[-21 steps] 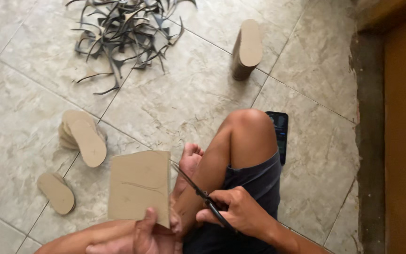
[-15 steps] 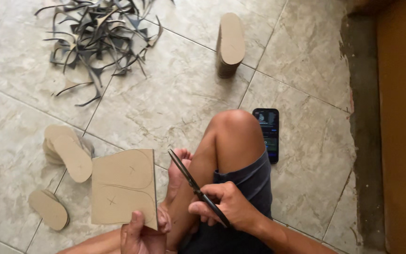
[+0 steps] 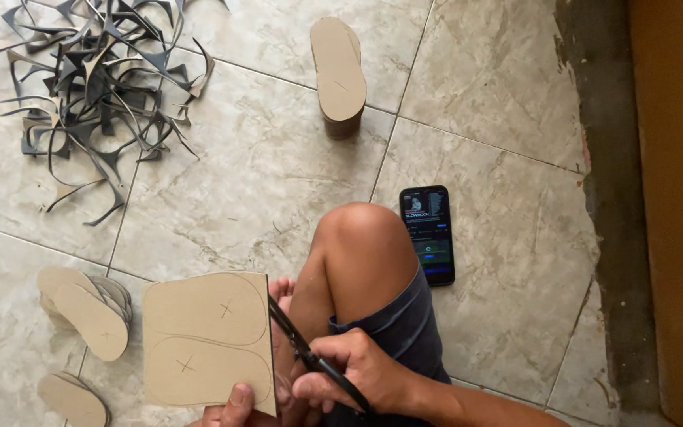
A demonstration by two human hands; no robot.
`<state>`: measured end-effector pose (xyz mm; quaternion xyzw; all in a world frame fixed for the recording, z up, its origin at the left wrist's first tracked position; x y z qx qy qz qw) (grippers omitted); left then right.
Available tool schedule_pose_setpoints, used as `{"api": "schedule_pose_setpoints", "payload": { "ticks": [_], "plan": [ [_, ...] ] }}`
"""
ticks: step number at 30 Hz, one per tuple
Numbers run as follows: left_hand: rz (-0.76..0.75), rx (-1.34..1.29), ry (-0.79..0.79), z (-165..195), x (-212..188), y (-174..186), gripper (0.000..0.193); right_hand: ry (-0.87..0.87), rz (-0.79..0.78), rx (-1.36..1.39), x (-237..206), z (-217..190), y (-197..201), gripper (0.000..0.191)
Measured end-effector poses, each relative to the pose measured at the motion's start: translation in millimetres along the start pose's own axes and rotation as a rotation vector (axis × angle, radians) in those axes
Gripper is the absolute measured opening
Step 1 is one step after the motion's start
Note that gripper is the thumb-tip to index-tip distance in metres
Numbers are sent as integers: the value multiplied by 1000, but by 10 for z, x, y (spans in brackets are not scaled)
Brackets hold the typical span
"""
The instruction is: The person sits on the tiled floor and cuts sandal insole shapes out of a sheet of board with scissors, following drawn outlines. They trim the edges of each cut insole, set finished insoles on the floor beside a pile of cut scraps, and pick up the next marked sheet to continue cutting.
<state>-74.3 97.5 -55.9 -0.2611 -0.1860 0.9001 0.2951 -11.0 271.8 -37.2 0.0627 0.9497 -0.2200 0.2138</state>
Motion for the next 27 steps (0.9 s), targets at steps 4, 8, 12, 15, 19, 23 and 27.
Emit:
{"api": "schedule_pose_setpoints", "payload": {
  "ticks": [4, 8, 12, 15, 19, 23, 27],
  "plan": [
    [147, -9, -117, 88, -23, -195, 46, 97, -20, -18, -21, -65, 15, 23],
    [218, -3, -95, -32, -100, -38, 44, 83, 0, -54, -45, -85, 59, 25],
    [430, -155, 55, -362, -176, 317, 39, 189, 20, -171, -85, -176, 179, 32],
    [410, -132, -136, -362, -201, 347, 32, 279, 35, -279, -84, -211, 183, 36],
    [494, -255, -347, -194, -253, 324, 25, 430, 68, -407, -64, -270, 129, 39],
    [603, -322, -367, 44, -271, 280, 33, 486, 79, -497, -32, -272, 117, 38],
    [886, -321, -270, 87, -362, 335, 28, 117, 113, -506, 41, 19, 253, 36]
  ]
}}
Point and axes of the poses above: each hand's wrist, its own x-axis towards the middle knuckle, its own y-axis out of the back of the hand, z = x × y, the point moved 7 cm from there along x, towards the middle knuckle, and after that the axes turned 14 degrees about z, right-handed, at the moved point
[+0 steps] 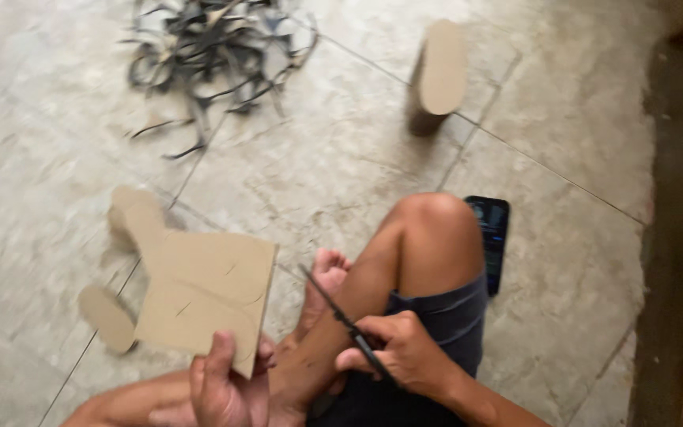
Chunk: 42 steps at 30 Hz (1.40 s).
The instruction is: The person sits on the tiled floor and cuts sandal insole shapes out of a sheet of board with scissors, following drawn outlines. They trim the edges of each cut insole, set finished insoles on the floor beside a pile of cut scraps, and pick up the next marked sheet to continue cutting.
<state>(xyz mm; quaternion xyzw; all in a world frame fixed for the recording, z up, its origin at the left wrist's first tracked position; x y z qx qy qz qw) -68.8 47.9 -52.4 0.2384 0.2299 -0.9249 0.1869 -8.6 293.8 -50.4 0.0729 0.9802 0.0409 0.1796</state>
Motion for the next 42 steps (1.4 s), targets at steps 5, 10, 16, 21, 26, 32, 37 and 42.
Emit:
{"api": "schedule_pose_setpoints", "payload": {
  "ticks": [5, 10, 16, 21, 26, 32, 37, 42],
  "plan": [
    [118, -12, -24, 22, -22, 194, 21, -32, -68, -6, -5, 177, -5, 45],
    [-35, 28, -157, 223, -59, 256, 26, -40, -272, 281, -136, 131, -359, 68],
    [-126, 461, -339, 651, -323, 265, 31, -37, -374, 262, -338, -163, -855, 84],
    [-243, 536, -280, 850, -464, 297, 28, -17, -457, 195, -421, -437, -1115, 97],
    [-410, 392, -196, 1006, -547, 357, 27, 15, -542, 178, -491, -611, -1283, 105],
    [-428, 403, -257, 1179, -590, 376, 28, 114, -388, -77, -524, -642, -1220, 89],
    [-402, 411, -228, 1159, -570, 451, 25, 44, -281, -206, -533, -509, -1153, 84],
    [-365, 375, -73, 1006, -570, 517, 30, 134, -227, -238, -567, -491, -1080, 72]
  ]
}}
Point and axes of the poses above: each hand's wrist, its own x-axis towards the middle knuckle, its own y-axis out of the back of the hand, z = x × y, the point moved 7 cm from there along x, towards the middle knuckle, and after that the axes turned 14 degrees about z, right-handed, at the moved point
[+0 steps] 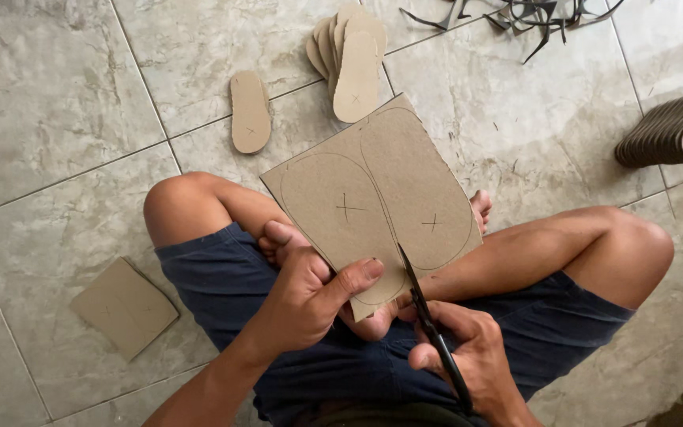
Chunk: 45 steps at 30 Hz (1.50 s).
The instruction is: The person sits on the tiled floor and cuts sandal insole shapes out of a sheet of board with scissors, following drawn outlines. They trim the edges of each cut insole, set finished insoles on the floor beside a pile of cut scraps, and pick up the next marked sheet to continue cutting.
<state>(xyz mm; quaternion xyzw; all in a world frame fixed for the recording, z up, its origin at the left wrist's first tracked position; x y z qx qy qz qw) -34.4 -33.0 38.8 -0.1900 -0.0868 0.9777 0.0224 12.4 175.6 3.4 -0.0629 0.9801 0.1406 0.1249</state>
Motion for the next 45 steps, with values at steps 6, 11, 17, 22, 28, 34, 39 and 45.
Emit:
{"api": "schedule_pose_setpoints", "payload": {
  "ticks": [6, 11, 17, 22, 28, 34, 39, 45],
  "plan": [
    [52, -4, -38, 140, -8, -16, 27, -16, 42, -133, -55, 105, 20, 51],
    [81, -120, 122, 156, -31, 56, 18, -27, 27, -158, -39, 57, -25, 36],
    [53, -56, 70, 67, -159, -43, 19, -55, -16, 74, -39, -78, -170, 35],
    [29, -45, 34, 9, -165, -52, 23, -87, 5, 57, -44, -75, -179, 32],
    [44, -52, 46, -96, -180, -78, 26, -108, 49, -16, -89, -34, -139, 28],
    [67, -68, 44, -141, -182, -87, 27, -93, 61, 33, -106, 27, -127, 24],
    [83, -96, 86, -171, -200, -106, 26, -79, 77, -77, -185, 200, -94, 21],
    [11, 31, 68, -80, -107, 6, 28, -402, -161, 246, -162, 450, -83, 29]
  ]
}}
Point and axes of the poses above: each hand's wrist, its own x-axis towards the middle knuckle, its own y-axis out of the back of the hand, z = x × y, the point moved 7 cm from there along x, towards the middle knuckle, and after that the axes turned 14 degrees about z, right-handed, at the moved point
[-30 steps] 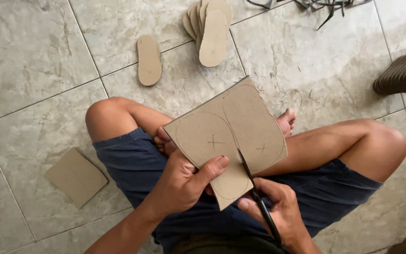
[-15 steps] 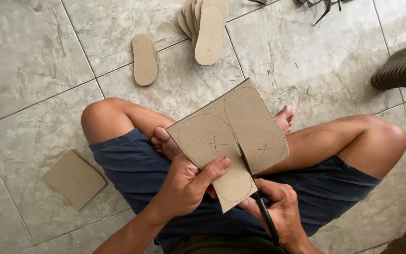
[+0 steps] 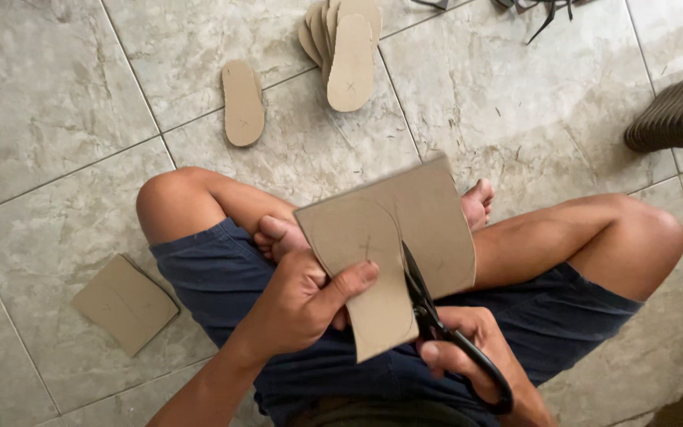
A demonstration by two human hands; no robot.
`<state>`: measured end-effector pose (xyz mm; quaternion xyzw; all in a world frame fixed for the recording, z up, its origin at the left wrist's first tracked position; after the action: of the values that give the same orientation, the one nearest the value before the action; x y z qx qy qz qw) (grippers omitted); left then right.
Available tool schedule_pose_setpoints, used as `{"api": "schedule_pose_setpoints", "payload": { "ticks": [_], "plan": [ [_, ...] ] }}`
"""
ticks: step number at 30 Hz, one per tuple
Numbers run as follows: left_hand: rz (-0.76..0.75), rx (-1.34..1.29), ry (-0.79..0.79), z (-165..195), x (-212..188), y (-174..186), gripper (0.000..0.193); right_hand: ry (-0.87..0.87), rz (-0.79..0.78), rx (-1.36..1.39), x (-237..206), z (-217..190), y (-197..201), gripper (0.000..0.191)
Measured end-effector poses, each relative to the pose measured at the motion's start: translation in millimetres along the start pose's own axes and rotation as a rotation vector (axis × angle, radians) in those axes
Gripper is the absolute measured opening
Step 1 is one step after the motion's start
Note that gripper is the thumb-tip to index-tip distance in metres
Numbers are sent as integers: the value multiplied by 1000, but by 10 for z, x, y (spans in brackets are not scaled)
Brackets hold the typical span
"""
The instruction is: The person sits on the tiled floor and cuts sandal insole shapes out of a sheet of board with scissors, following drawn outlines. They trim the edges of each cut insole, set finished insoles on the floor beside a pile of cut scraps, and pick up the next marked sheet to continue cutting.
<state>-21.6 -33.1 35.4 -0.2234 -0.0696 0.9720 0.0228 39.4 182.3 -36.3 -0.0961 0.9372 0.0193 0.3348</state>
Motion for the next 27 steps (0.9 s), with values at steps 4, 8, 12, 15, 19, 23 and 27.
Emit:
{"api": "schedule_pose_setpoints", "payload": {
  "ticks": [4, 8, 12, 15, 19, 23, 27],
  "plan": [
    [13, -81, 91, -32, -55, -168, 29, 349, 70, -115, -47, -303, -19, 38],
    [81, -95, 17, 21, -153, -296, 24, 507, 207, -191, -92, -474, -13, 38],
    [158, 29, -259, 258, -102, -120, 24, 273, 201, -61, -73, -342, -4, 31],
    [231, 109, -247, 300, -82, -48, 25, 329, 204, -74, -85, -365, 7, 30],
    [186, 86, -216, 356, -96, -77, 26, 429, 237, -112, -133, -397, -9, 30],
    [166, 128, -396, 516, -119, -82, 26, 431, 336, -276, -156, -393, 0, 31],
    [146, 149, -238, 421, -133, -75, 31, 489, 275, -216, -170, -480, -41, 29]
  ]
}}
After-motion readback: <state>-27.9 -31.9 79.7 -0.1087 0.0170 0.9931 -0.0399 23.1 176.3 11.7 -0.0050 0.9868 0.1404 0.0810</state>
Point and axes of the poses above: each hand's wrist, its own x-axis towards the middle knuckle, its own y-axis out of the back of the hand, z = x × y, the point moved 7 cm from there along x, towards the middle knuckle, and after that the axes turned 14 degrees about z, right-handed, at the moved point
